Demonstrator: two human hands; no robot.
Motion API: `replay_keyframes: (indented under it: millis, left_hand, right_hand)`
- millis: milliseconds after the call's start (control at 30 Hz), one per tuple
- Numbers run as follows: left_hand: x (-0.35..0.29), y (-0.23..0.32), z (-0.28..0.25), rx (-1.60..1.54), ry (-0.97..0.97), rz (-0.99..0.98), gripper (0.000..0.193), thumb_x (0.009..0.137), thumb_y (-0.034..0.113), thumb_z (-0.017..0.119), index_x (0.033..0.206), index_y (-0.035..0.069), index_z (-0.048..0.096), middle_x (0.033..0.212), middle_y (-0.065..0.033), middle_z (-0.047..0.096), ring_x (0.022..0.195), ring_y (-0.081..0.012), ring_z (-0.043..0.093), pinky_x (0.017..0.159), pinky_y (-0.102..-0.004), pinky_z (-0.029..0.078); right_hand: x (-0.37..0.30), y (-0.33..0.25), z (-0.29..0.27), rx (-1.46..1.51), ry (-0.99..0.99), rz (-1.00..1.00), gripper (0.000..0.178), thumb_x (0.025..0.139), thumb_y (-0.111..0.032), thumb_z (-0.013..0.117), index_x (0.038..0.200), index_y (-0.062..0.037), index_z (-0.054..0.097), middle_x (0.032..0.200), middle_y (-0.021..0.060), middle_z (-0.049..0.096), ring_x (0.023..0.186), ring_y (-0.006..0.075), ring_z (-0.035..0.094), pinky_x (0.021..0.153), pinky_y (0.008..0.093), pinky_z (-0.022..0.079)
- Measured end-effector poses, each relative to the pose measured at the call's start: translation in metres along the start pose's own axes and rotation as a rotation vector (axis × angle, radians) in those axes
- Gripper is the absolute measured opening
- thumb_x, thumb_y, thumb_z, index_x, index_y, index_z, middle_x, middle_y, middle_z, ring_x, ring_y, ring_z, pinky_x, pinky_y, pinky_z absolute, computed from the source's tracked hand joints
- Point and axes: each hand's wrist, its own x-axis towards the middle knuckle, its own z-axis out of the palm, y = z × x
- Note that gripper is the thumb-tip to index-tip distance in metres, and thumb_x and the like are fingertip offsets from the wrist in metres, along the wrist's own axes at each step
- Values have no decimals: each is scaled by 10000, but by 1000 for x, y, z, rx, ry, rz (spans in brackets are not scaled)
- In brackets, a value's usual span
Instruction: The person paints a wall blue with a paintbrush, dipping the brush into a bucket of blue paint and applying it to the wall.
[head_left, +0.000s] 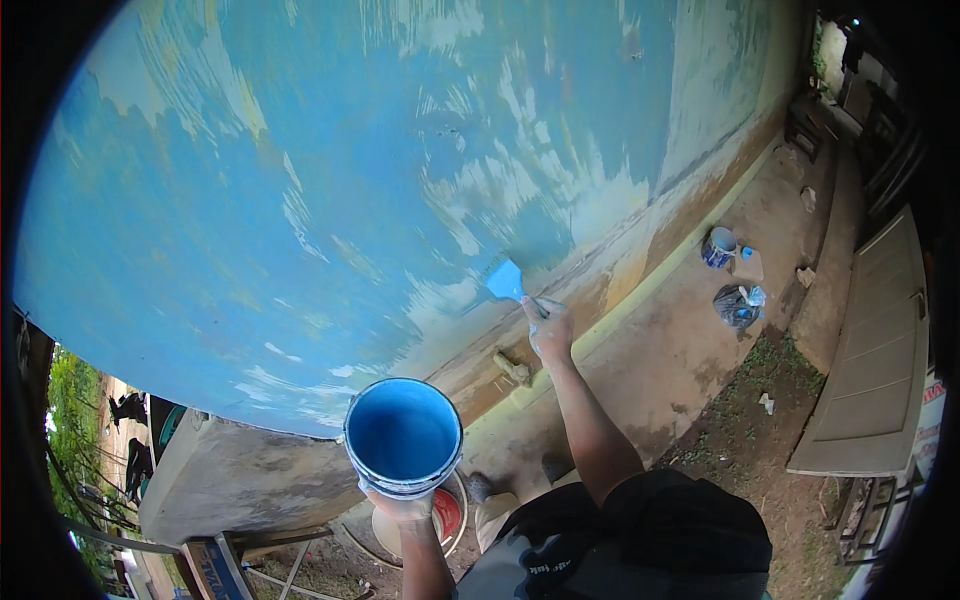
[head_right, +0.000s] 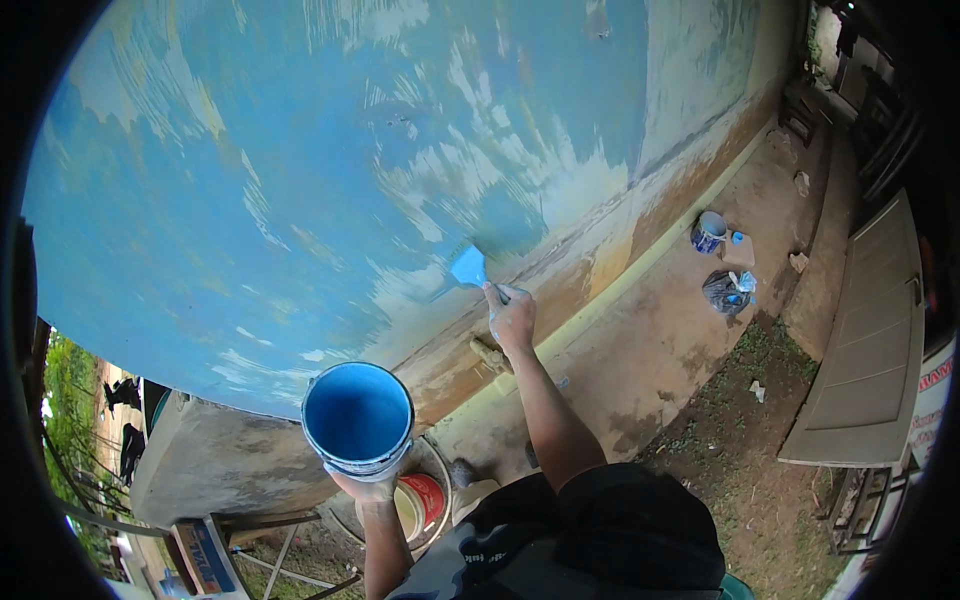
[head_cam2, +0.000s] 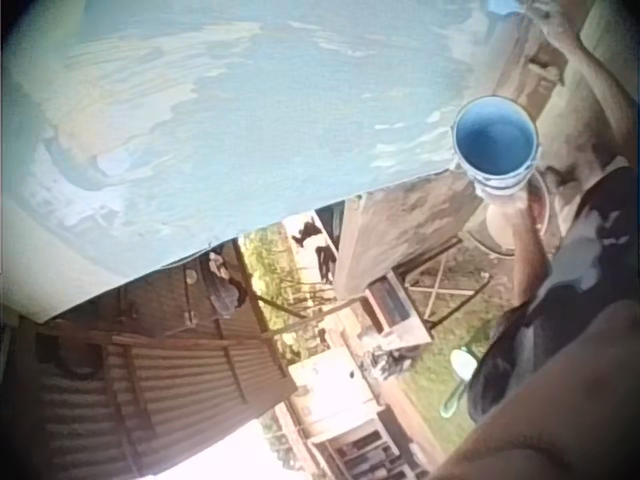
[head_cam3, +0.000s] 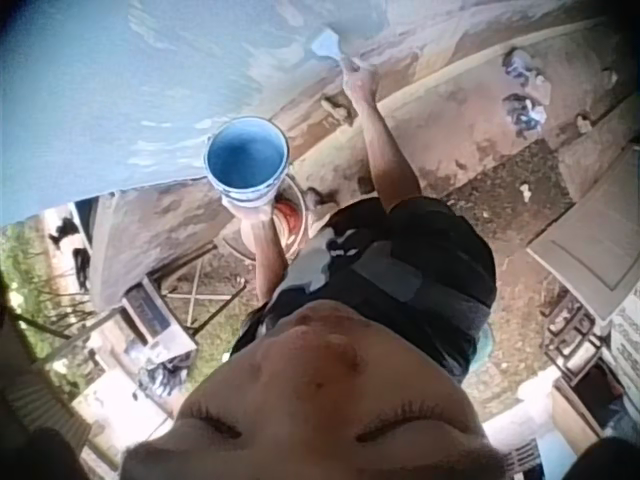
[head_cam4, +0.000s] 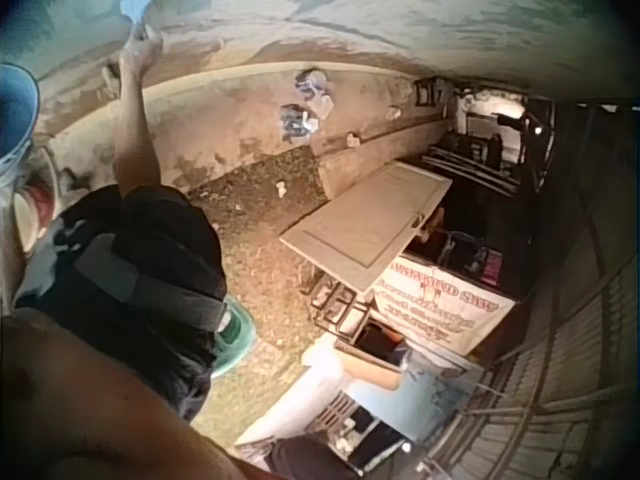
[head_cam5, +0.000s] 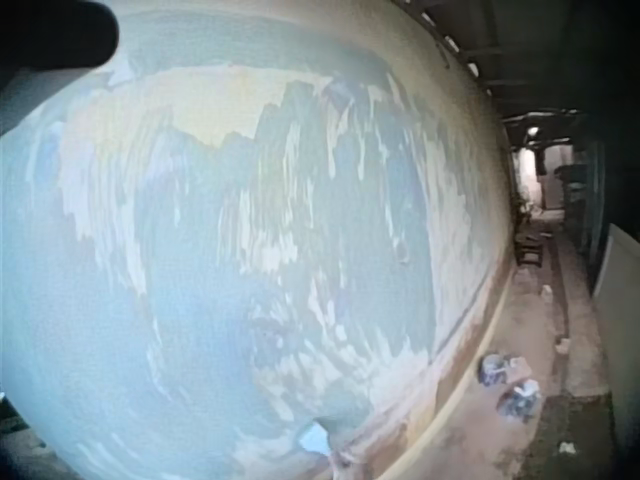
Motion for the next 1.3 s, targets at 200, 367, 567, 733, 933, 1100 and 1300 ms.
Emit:
replay_keyframes:
  millis: [200, 367, 567, 733, 933, 1100, 1300]
  left_hand:
    - [10, -23, -20, -545, 34, -240, 692, 1075, 577, 378, 1575, 100, 423, 1607, -171, 461, 1423, -407, 496, 1131, -664, 440]
    - [18, -8, -5, -779, 38, -351, 709, 1071, 598, 373, 1595, 122, 401, 1635, -178, 428, 1461, -427, 454, 1146, -713, 398]
    - [25, -13, -28, -396, -90, -197, 727, 1068, 607, 390, 1608, 122, 374, 1663, -188, 374, 1483, -455, 408, 1151, -755, 342]
    - [29, -18, -31, -641, -52, -308, 726, 1071, 608, 391, 1604, 116, 363, 1654, -194, 376, 1467, -453, 420, 1148, -744, 342]
    - [30, -1, 2, -642, -60, -315, 627, 1085, 503, 349, 1506, 57, 478, 1574, -163, 500, 1401, -382, 510, 1133, -629, 452]
    - [39, -4, -4, -703, -57, -340, 641, 1076, 525, 373, 1523, 74, 462, 1582, -165, 481, 1404, -398, 497, 1131, -664, 431]
    - [19, 2, -28, -719, 12, -227, 713, 1064, 605, 408, 1582, 116, 376, 1616, -186, 413, 1449, -418, 430, 1133, -728, 375]
  right_hand:
    - [-5, -20, 6, 218, -20, -124, 335, 1051, -258, 672, 927, 50, 716, 652, 77, 552, 611, 157, 422, 577, 386, 378]
    - [-40, 97, 35, -47, 27, 26, 357, 1046, -266, 670, 880, 49, 699, 662, 124, 618, 560, 282, 477, 571, 436, 400]
    - [-55, 46, 39, 352, 69, 220, 335, 1032, -223, 689, 826, 41, 673, 626, 184, 596, 547, 314, 531, 544, 440, 402]
    - [-57, -47, 35, 177, -5, -65, 301, 1040, -227, 682, 878, 26, 680, 615, 164, 552, 547, 255, 534, 538, 412, 403]
    - [-49, 7, 51, 203, -48, 1, 277, 1039, -235, 682, 923, 15, 705, 670, 185, 604, 564, 300, 532, 567, 420, 419]
    - [-49, 166, 83, 47, 37, 111, 292, 1065, -215, 658, 903, 20, 721, 634, 50, 574, 569, 129, 531, 506, 371, 437]
    - [-69, -10, 73, 101, -33, 50, 303, 1065, -194, 648, 901, 54, 705, 617, 114, 536, 573, 179, 416, 555, 376, 370]
